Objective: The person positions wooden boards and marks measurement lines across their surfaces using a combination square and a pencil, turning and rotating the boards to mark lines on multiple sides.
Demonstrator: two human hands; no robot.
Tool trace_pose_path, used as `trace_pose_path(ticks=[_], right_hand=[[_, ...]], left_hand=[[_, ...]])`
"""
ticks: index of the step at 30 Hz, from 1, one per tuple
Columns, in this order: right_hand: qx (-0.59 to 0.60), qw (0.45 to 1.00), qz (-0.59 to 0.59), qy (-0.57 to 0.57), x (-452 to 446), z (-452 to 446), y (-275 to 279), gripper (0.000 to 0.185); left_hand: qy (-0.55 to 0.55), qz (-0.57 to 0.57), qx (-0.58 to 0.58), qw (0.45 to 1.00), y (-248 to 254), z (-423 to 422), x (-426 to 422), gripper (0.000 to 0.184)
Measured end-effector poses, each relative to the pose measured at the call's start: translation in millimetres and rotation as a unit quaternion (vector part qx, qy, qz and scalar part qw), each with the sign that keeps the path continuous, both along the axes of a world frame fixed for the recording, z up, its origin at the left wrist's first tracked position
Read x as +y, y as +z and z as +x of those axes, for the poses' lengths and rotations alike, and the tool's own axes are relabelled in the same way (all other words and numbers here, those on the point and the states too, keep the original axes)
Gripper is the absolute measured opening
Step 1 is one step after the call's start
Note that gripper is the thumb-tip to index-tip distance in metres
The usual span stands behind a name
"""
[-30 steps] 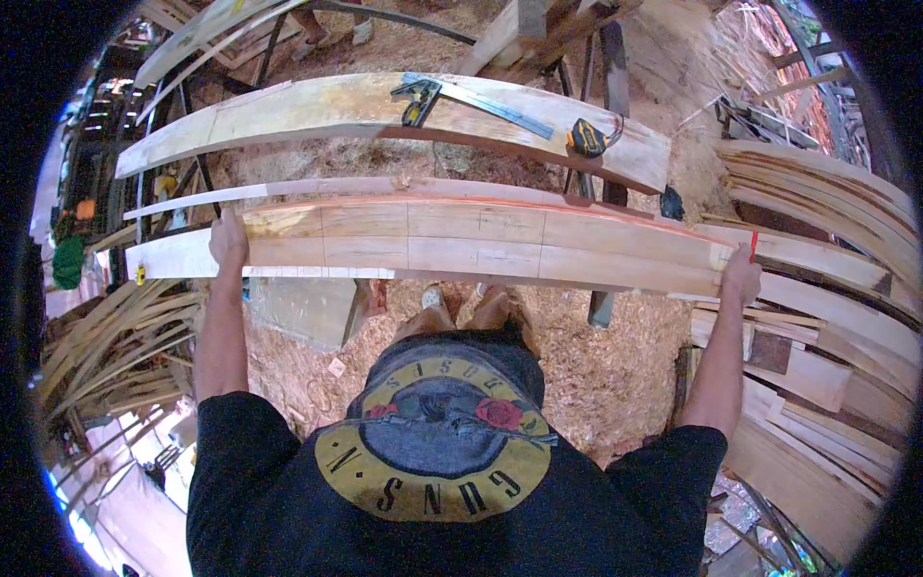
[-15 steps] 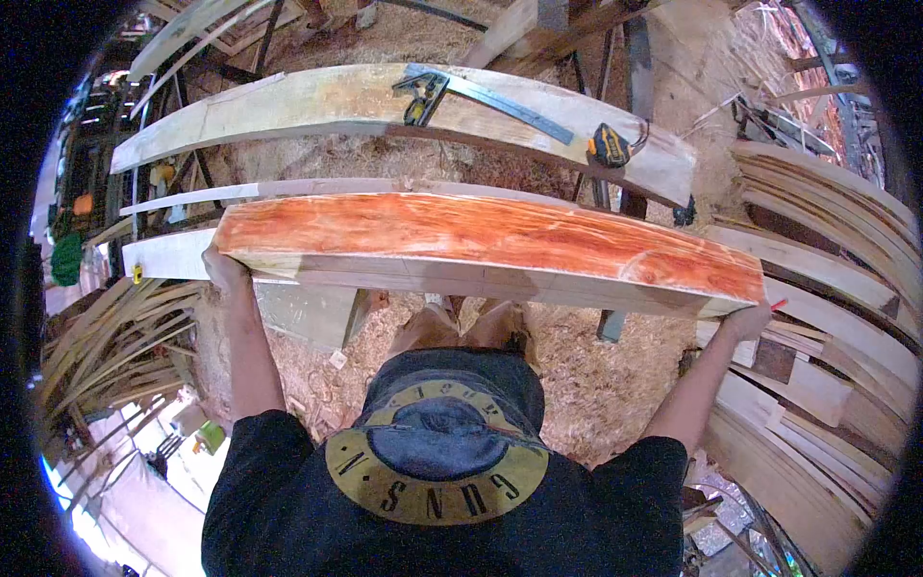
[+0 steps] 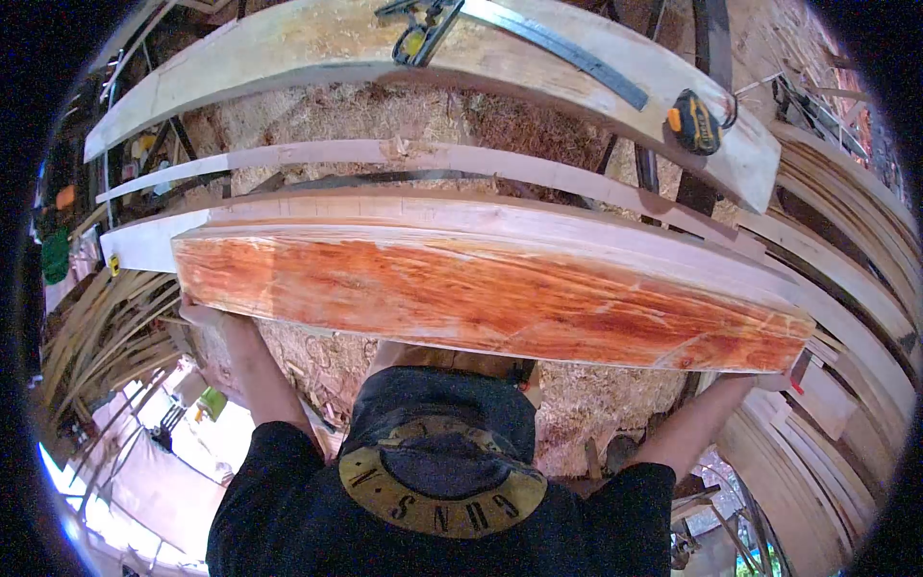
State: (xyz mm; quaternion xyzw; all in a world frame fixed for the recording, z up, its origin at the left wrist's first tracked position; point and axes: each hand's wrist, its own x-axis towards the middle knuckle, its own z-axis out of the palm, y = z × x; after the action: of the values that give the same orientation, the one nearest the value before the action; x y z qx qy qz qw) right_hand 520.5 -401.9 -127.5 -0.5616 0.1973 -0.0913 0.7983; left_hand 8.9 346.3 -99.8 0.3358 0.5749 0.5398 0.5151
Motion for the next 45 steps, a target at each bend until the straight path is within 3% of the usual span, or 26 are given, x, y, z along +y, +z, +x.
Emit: trace_pose_path(ticks=[6, 8, 10, 12, 13, 14, 15, 16, 17, 20, 22, 23, 25, 26, 27, 28, 29, 30, 32, 36, 37, 41, 45], right_hand=[[0.001, 1.0, -0.002, -0.009, -3.6, -5.7, -5.7, 0.035], [0.0, 1.0, -0.003, -0.017, -5.6, -6.3, -1.8, 0.035], [-0.006, 0.999, -0.007, -0.037, -10.4, -7.3, 6.1, 0.036], [-0.004, 0.996, -0.057, -0.071, -18.6, -9.0, 8.5, 0.036], [-0.004, 0.99, -0.118, -0.082, -27.8, -9.4, 5.3, 0.036], [0.007, 0.947, -0.31, -0.08, -56.0, -6.7, -9.6, 0.036], [0.031, 0.864, -0.491, -0.105, -83.7, -4.1, -24.1, 0.036], [0.05, 0.749, -0.65, -0.118, -81.7, -3.3, -13.0, 0.037], [0.146, 0.548, -0.82, -0.079, -84.6, -2.7, 6.0, 0.034], [0.031, 0.814, -0.536, -0.22, -9.4, -9.0, 90.9, 0.034], [-0.147, 0.843, -0.505, -0.112, -11.2, 13.1, 100.4, 0.034], [-0.164, 0.757, -0.626, -0.096, 53.0, 11.0, 127.9, 0.035], [-0.192, 0.831, -0.512, 0.104, 124.7, 22.1, 143.7, 0.02], [-0.257, 0.879, -0.346, 0.205, 175.2, 33.2, 134.5, 0.016], [-0.195, 0.836, -0.434, 0.272, 232.6, 11.3, 151.8, 0.019], [-0.127, 0.746, -0.541, 0.367, 321.2, -18.2, 176.5, 0.024], [-0.163, 0.645, -0.619, 0.417, 351.5, -7.7, 147.7, 0.029], [-0.2, 0.649, -0.576, 0.456, 376.1, -5.0, 123.2, 0.033], [-0.245, 0.585, -0.629, 0.45, 426.4, -15.1, 118.4, 0.039], [-0.221, 0.489, -0.696, 0.476, 482.3, 3.0, 70.0, 0.043], [-0.221, 0.475, -0.703, 0.481, 486.4, 3.1, 64.3, 0.041], [-0.208, 0.436, -0.719, 0.499, 494.3, 9.0, 58.5, 0.039], [-0.147, 0.411, -0.696, 0.57, 501.5, 13.7, 82.8, 0.052]], left_hand=[[0.007, 0.025, -0.019, 0.999, -11.6, -23.4, 11.6, 0.062], [0.007, 0.053, 0.137, 0.989, -12.2, -30.6, 13.8, 0.056], [-0.037, 0.074, 0.148, 0.985, -23.1, -51.5, 26.6, 0.051], [-0.119, 0.091, 0.02, 0.989, -36.6, -83.5, 48.9, 0.049], [-0.127, 0.096, 0.084, 0.984, -21.8, -68.1, 37.8, 0.048], [-0.112, 0.084, 0.102, 0.985, -13.3, -59.7, 32.0, 0.047], [-0.097, 0.072, 0.117, 0.986, -5.6, -51.6, 26.6, 0.047], [-0.082, 0.06, 0.13, 0.986, 1.3, -44.6, 23.1, 0.047], [-0.121, 0.047, 0.123, 0.984, -9.8, -61.4, 35.4, 0.046], [-0.173, 0.047, 0.181, 0.967, -7.8, -67.7, 39.8, 0.045], [-0.172, 0.051, 0.229, 0.957, -7.9, -70.3, 44.4, 0.046], [-0.187, 0.054, 0.261, 0.945, -6.0, -71.9, 45.1, 0.046], [-0.205, 0.045, 0.258, 0.943, -2.5, -65.3, 41.3, 0.045], [-0.206, 0.034, 0.224, 0.952, 1.1, -61.6, 38.5, 0.044], [-0.205, 0.024, 0.192, 0.96, 6.4, -59.5, 36.7, 0.044], [-0.18, 0.035, 0.216, 0.959, 18.2, -55.7, 32.2, 0.042], [-0.159, 0.04, 0.243, 0.956, 26.8, -47.8, 22.6, 0.041], [-0.137, 0.044, 0.271, 0.952, 36.0, -40.5, 14.0, 0.039], [-0.1, 0.094, 0.305, 0.942, 54.9, -34.4, 0.8, 0.035], [-0.088, 0.197, 0.405, 0.888, 85.6, -51.8, -26.3, 0.026], [-0.101, 0.24, 0.366, 0.894, 80.3, -64.3, -25.1, 0.02], [-0.146, 0.064, 0.289, 0.944, 96.0, -86.8, -71.3, 0.024], [-0.18, 0.024, 0.305, 0.935, 102.0, -91.9, -110.4, 0.029]])
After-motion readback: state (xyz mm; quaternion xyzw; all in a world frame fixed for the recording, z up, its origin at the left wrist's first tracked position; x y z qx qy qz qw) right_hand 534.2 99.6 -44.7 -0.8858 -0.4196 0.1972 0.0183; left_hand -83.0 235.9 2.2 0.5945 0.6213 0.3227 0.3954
